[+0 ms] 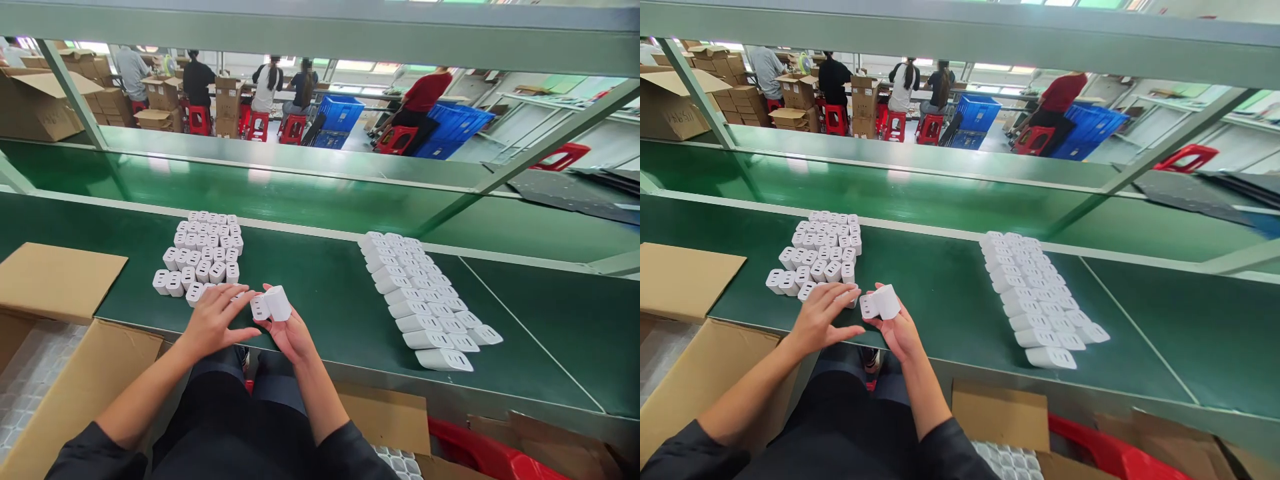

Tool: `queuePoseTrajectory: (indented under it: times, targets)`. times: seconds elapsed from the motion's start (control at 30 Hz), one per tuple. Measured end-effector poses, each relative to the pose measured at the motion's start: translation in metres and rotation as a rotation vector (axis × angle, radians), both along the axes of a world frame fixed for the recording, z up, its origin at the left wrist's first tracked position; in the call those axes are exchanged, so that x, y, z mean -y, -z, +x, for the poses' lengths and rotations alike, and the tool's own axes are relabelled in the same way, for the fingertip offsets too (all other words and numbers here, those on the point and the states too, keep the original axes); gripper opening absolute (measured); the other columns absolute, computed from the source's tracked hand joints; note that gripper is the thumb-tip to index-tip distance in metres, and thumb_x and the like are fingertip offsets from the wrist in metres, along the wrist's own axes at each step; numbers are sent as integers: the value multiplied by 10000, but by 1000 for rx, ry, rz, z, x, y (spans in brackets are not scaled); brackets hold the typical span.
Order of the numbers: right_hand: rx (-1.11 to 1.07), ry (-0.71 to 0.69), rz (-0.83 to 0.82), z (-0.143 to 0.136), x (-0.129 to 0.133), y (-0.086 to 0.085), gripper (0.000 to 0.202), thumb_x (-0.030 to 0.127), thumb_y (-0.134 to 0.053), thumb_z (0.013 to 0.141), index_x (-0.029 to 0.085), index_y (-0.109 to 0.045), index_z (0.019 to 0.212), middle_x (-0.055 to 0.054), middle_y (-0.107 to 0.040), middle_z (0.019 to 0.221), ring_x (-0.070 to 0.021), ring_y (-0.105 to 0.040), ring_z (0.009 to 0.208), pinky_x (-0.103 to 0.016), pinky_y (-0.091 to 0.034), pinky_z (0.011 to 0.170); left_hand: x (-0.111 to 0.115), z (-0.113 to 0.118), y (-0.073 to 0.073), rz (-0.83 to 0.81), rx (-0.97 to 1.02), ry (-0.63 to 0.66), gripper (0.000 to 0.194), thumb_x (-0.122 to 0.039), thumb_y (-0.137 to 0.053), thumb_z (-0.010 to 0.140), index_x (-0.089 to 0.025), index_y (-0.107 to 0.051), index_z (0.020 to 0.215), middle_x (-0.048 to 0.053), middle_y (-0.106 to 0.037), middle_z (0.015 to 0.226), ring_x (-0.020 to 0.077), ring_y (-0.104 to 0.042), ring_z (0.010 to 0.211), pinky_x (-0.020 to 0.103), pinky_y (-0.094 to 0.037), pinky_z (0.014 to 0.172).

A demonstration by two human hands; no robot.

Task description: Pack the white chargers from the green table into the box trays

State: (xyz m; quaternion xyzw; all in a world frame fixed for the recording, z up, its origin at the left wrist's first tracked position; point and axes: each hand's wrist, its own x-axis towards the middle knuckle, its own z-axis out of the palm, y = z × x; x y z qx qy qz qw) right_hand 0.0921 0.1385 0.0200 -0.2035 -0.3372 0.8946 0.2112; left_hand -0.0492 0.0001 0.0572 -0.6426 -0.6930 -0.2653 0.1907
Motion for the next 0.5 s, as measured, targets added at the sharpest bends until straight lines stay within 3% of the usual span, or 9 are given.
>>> queuePoseTrajectory:
  times: [0.13,0.27,0.33,0.4,0.5]
  targets:
    - [-16,16,-25,4,14,-1,422,377,-810,736,267,-728,1135,-50,-711,1182,-220,-646,1001,-303,-556,735,-10,25,12,-46,108,-16,556,-452,-632,918,-202,-512,1399,91,-670,1260,248,-593,1164,374,-450,987]
    - [89,-6,96,17,3,-3,368,377,-768,775,249,-740,1119,-55,-679,1254,-234,-608,1113,-328,-546,848,-15,24,20,-54,151,-43,459,-422,-641,910,-183,-587,1298,82,-715,1139,253,-617,1106,385,-450,948]
    - [152,71,191,25,-9,-1,352,367,-759,770,236,-744,1096,-60,-684,1220,-216,-624,1001,-316,-553,775,-17,19,18,-86,106,-57,440,-437,-632,907,-173,-614,1258,93,-722,1091,287,-596,1149,434,-422,982]
    - [195,150,253,32,-19,4,419,364,-744,773,240,-713,1172,-56,-712,1052,-174,-608,790,-299,-532,656,-22,12,13,-151,32,-50,443,-426,-621,911,-173,-611,1275,109,-713,1092,315,-568,1195,479,-389,1019]
    - [200,117,297,38,-28,8,597,318,-721,784,272,-585,1364,-27,-692,927,-156,-586,694,-305,-509,636,-32,-3,4,-279,-40,-8,469,-375,-639,903,-179,-584,1326,125,-688,1145,325,-544,1224,503,-363,1048]
